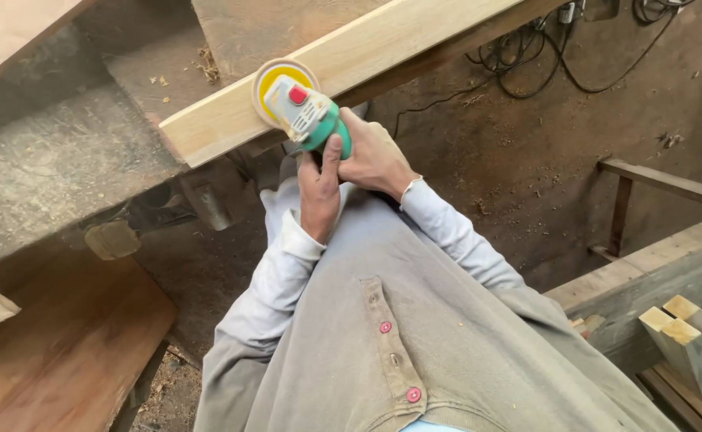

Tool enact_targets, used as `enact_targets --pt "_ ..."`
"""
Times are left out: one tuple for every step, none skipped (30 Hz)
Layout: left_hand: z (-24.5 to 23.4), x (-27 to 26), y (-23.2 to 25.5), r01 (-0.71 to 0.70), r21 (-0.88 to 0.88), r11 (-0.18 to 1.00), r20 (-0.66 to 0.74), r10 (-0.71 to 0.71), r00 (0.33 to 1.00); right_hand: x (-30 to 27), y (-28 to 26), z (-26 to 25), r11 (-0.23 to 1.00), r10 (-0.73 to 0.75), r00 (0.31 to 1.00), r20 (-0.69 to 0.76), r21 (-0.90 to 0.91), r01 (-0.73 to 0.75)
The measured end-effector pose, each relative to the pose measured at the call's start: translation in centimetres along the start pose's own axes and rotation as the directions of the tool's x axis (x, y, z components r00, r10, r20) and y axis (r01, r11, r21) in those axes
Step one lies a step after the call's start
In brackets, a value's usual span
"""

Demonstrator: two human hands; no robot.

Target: The person uses a handheld orbital sander to smooth the surface of a wooden plank resting on a workbench. They move the sander back and forth along the length of the wood, occasionally pausing to reposition the plank with their left hand.

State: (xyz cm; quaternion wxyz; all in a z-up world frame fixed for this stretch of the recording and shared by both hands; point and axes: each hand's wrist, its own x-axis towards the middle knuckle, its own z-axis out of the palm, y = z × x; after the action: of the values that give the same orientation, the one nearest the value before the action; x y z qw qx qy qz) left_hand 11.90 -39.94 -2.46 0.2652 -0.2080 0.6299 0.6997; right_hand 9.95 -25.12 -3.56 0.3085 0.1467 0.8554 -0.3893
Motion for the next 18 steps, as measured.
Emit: enact_targets --pt "0.4 -0.1 0.1 0.042 0.016 0.999 0.003 -0.042 0.999 0.0 -0.1 -0.3 1.0 0.003 1.0 0.011 -0.019 -0.003" --pt "1.4 0.2 -0.2 0.043 0.016 0.999 0.003 -0.043 0.999 -0.5 0.0 -1.6 1.0 0.004 1.0 0.011 -0.019 -0.004" --pt "2.7 0.7 -0.6 0.036 0.006 0.999 0.023 -0.036 0.999 -0.8 0.1 -3.1 1.0 -0.023 0.999 -0.025 0.019 0.023" --pt "4.0 1.2 -0.9 0.029 -0.004 1.0 0.043 -0.029 0.999 -1.2 0.3 -4.6 0.997 -0.048 0.997 -0.062 0.056 0.052" --pt "5.4 1.1 -0.2 0.029 -0.005 1.0 0.042 -0.029 0.999 -1.2 0.8 -5.5 0.997 -0.049 0.997 -0.061 0.055 0.052" --pt "6.8 1.1 0.5 0.029 -0.006 1.0 0.086 -0.028 0.996 -1.3 1.4 -6.5 0.996 -0.05 0.995 -0.084 0.069 0.056" --pt "8.2 1.0 1.1 0.029 -0.006 1.0 0.131 -0.028 0.991 -1.4 2.0 -7.5 0.995 -0.05 0.993 -0.108 0.086 0.06" --pt "9.4 1.5 1.0 0.03 -0.005 1.0 0.131 -0.029 0.991 -1.3 2.3 -8.7 0.994 -0.05 0.993 -0.107 0.087 0.059" --pt "10.5 1.9 0.9 0.043 0.023 0.999 0.125 -0.045 0.991 -1.4 2.6 -9.8 0.992 -0.061 0.99 -0.128 0.101 0.074" --pt "11.7 2.4 0.8 0.056 0.052 0.997 0.118 -0.061 0.991 -1.4 2.8 -11.0 0.989 -0.071 0.986 -0.148 0.115 0.089" --pt "12.9 2.5 1.9 0.056 0.054 0.997 0.115 -0.062 0.991 -1.1 3.7 -12.1 0.989 -0.073 0.987 -0.146 0.118 0.09" --pt "14.0 2.7 3.1 0.078 0.096 0.992 0.128 -0.09 0.988 -0.8 4.6 -13.1 0.988 -0.095 0.983 -0.16 0.106 0.113" --pt "15.1 2.7 4.1 0.104 0.137 0.985 0.138 -0.123 0.983 -0.7 5.5 -14.0 0.987 -0.115 0.979 -0.171 0.095 0.132" --pt "16.1 3.1 3.7 0.109 0.139 0.984 0.133 -0.127 0.983 -0.8 6.5 -14.9 0.986 -0.114 0.98 -0.165 0.099 0.131" --pt "17.1 3.5 3.3 0.108 0.15 0.983 0.145 -0.129 0.981 -0.7 7.6 -16.1 0.983 -0.152 0.979 -0.135 0.087 0.164" --pt "18.2 4.0 2.8 0.106 0.161 0.981 0.156 -0.131 0.979 -0.6 8.6 -17.2 0.977 -0.19 0.976 -0.106 0.075 0.198" --pt "19.1 4.4 2.7 0.112 0.163 0.98 0.152 -0.137 0.979 -0.4 9.6 -17.8 0.977 -0.187 0.977 -0.101 0.08 0.195" --pt "20.1 4.8 2.6 0.132 0.211 0.969 0.148 -0.165 0.975 -0.2 10.5 -18.4 0.973 -0.204 0.972 -0.119 0.083 0.214"
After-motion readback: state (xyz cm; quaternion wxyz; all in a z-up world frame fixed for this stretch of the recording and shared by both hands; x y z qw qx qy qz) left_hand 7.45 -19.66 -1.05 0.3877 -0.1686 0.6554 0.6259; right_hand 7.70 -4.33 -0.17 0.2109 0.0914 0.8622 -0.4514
